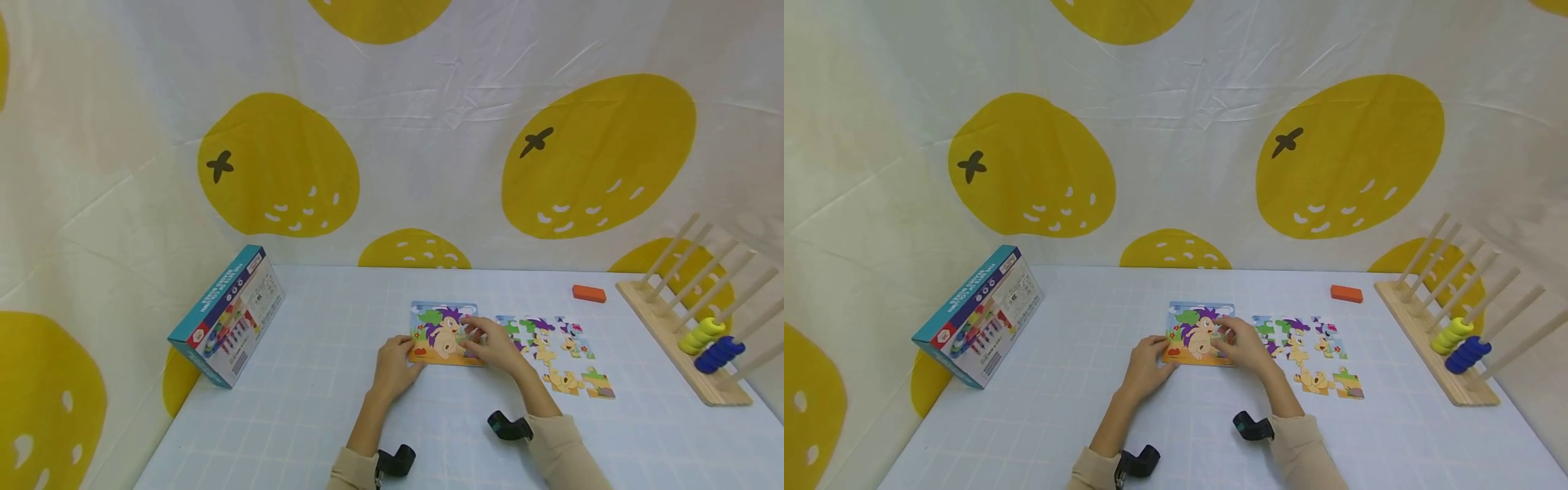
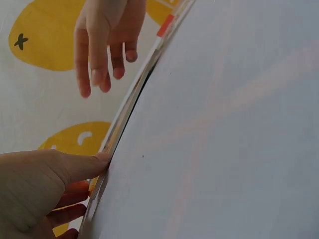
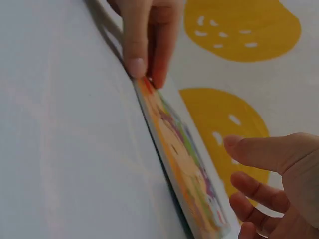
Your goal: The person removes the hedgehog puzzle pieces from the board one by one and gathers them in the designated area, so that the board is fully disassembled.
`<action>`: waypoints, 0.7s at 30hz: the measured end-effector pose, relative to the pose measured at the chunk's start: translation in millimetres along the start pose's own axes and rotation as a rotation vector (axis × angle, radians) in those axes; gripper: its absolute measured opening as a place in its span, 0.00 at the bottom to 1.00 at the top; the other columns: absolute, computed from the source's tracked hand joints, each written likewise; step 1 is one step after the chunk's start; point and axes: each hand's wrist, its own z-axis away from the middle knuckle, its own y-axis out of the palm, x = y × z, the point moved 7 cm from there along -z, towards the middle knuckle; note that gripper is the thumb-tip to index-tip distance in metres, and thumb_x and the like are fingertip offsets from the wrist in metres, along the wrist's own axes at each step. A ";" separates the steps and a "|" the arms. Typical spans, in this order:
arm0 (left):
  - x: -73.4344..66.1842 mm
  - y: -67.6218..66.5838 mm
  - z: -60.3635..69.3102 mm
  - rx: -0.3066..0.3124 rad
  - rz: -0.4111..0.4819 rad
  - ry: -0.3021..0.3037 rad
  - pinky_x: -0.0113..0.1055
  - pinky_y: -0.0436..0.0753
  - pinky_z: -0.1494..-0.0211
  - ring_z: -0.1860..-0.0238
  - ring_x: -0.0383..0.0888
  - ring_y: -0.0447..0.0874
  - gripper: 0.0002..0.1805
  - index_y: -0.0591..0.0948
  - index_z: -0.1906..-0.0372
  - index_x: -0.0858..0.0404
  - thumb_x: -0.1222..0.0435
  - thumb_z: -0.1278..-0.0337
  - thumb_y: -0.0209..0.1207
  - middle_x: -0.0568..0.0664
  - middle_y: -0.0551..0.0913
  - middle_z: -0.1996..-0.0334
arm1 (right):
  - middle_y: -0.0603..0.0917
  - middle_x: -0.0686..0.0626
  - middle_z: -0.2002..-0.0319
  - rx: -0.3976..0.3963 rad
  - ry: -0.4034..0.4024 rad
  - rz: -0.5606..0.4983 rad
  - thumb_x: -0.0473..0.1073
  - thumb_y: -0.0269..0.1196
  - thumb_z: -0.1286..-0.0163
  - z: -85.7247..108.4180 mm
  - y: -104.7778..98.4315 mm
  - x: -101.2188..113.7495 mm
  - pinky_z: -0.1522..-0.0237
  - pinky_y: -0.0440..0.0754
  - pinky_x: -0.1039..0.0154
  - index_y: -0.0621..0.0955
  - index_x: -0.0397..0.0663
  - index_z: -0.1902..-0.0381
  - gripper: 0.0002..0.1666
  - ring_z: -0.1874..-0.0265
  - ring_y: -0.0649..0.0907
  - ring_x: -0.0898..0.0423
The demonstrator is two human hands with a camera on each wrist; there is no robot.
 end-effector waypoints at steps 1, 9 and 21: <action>0.4 -0.3 -0.3 -0.005 0.002 0.008 0.48 0.73 0.42 0.47 0.52 0.75 0.25 0.81 0.50 0.70 0.59 0.52 0.68 0.56 0.79 0.50 | 0.81 0.37 0.60 0.000 -0.003 -0.009 0.35 0.66 0.42 -3.3 6.5 0.8 0.64 0.81 0.57 0.76 0.30 0.47 0.25 0.65 0.80 0.48; 3.4 -2.4 -0.7 -0.044 0.014 0.045 0.50 0.73 0.43 0.47 0.55 0.74 0.25 0.82 0.53 0.71 0.59 0.56 0.70 0.59 0.79 0.50 | 0.80 0.38 0.56 0.001 0.015 0.076 0.40 0.68 0.44 -19.1 50.8 4.9 0.55 0.77 0.48 0.80 0.32 0.51 0.24 0.58 0.78 0.44; 5.7 -1.3 -2.1 -0.027 0.049 0.016 0.51 0.69 0.37 0.40 0.57 0.71 0.27 0.80 0.52 0.73 0.59 0.55 0.69 0.61 0.78 0.47 | 0.82 0.45 0.64 0.075 0.024 0.158 0.42 0.70 0.45 -27.0 59.7 12.7 0.56 0.75 0.51 0.83 0.38 0.62 0.15 0.62 0.78 0.50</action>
